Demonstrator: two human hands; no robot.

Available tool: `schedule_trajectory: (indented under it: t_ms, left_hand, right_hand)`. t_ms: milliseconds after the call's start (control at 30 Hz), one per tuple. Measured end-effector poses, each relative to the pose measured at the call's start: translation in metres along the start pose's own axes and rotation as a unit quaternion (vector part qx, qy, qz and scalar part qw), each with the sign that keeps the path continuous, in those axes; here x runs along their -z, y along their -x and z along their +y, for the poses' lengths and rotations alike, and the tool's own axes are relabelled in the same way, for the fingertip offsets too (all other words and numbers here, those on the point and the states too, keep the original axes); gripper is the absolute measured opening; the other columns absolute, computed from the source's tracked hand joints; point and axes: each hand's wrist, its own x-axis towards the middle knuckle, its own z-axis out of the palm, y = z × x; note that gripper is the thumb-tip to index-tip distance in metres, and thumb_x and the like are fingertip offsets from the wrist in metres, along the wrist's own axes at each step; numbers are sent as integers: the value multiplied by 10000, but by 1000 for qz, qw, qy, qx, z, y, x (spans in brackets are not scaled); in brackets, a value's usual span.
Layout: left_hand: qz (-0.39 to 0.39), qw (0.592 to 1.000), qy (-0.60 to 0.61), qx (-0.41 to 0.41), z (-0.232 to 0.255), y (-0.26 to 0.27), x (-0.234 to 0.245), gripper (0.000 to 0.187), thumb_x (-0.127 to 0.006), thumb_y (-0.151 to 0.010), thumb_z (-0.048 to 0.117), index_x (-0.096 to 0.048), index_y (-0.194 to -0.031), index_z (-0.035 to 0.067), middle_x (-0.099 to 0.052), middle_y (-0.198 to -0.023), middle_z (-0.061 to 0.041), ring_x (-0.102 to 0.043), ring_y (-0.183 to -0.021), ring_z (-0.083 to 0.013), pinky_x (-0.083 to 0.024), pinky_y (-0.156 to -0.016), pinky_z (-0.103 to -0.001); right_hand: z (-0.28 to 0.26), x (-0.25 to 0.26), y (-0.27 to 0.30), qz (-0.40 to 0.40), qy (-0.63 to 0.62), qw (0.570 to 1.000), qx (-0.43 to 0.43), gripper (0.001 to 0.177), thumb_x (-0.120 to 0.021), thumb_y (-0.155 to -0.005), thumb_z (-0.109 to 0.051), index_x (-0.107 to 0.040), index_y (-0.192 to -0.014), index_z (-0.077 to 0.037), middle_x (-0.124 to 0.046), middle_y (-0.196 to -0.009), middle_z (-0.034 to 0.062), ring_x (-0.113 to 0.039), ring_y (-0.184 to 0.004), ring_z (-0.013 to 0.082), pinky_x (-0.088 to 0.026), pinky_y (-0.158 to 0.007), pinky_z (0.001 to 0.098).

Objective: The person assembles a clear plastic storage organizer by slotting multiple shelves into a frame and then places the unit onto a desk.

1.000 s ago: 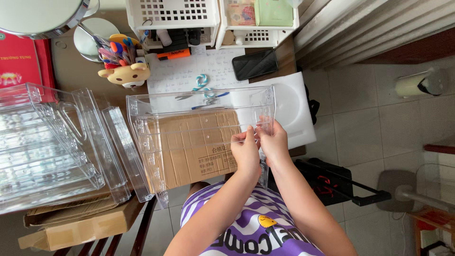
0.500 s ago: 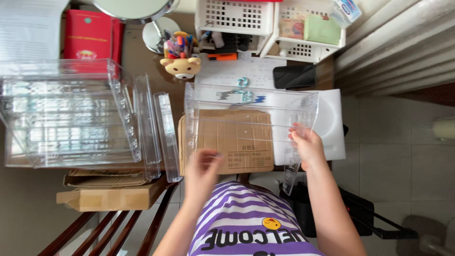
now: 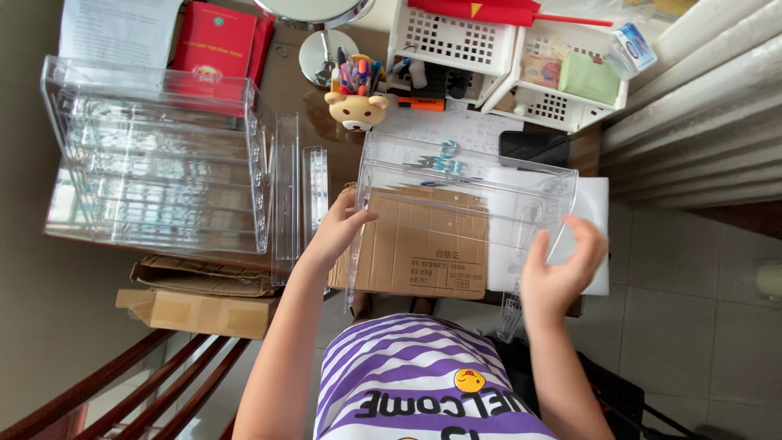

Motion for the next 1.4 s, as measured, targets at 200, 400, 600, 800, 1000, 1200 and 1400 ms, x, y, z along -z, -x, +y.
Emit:
schedule_trajectory:
  t_ms: [200,400,600,800,1000,1200,1400]
  left_hand:
    - [-75,992,103,16,-24,-11,14,732,-521,-892,567,-548,-1445,88,-631,-1366,-136,-571,-1287,-261,-393,-1090,-435]
    - [-56,988,145,18,-27,-17,3,756,-434,-939,665,-510,-1455,120,-608,-1344,-106,-587,-1212,-251,-454,-1033,-470]
    - [-76,989,129,4,-26,-10,14,710,-455,-989,605,-499,-1474,88,-627,-1346,-121,-594,-1225,-235,-466,-1030,-462]
    - [7,999,31,-40,-16,14,-13,618,-633,-939,362,-491,-1439,26,-716,-1171,-182,-713,-1055,-249,-575,-890,-414]
    - [142,988,-42,-36,-10,12,-33,452,-576,-1029,264,-607,-1402,9,-728,-1213,-207,-697,-1078,-265,-539,-908,-372]
    - [77,993,7,91,9,-3,-27,516,-728,-908,272,-591,-1329,7,-722,-1214,-168,-711,-1092,-258,-560,-900,-374]
    - [61,991,21,118,7,-11,-25,515,-742,-870,221,-614,-1332,34,-712,-1211,-147,-679,-1078,-242,-545,-884,-378]
  right_hand:
    - [-88,-59,32,-456,-434,674,-387,293,-665,-936,-231,-701,-1133,-17,-762,-1030,62,-726,-977,194,-597,-858,332]
    - [-125,-135,60,-358,-502,499,-609,349,-607,-961,-356,-677,-1179,-93,-683,-1183,57,-613,-1180,194,-512,-934,401]
    - [-142,-165,67,-283,-478,542,-630,285,-593,-971,-285,-701,-1157,-98,-703,-1151,0,-607,-1140,145,-459,-925,370]
    - [-139,-156,69,-263,-476,528,-653,301,-548,-1019,-316,-671,-1181,-94,-676,-1139,-7,-601,-1127,136,-494,-968,367]
    - [-107,-77,55,-380,-455,537,-600,314,-526,-990,-213,-676,-1216,-55,-718,-1207,68,-651,-1170,185,-495,-963,371]
    - [-85,-28,4,-523,-317,701,-366,278,-550,-968,-81,-678,-1206,-16,-739,-1221,79,-673,-1204,169,-496,-1061,318]
    - [-88,-23,-37,-492,-315,780,-225,250,-550,-990,-68,-679,-1197,-10,-750,-1193,75,-698,-1163,160,-527,-1002,291]
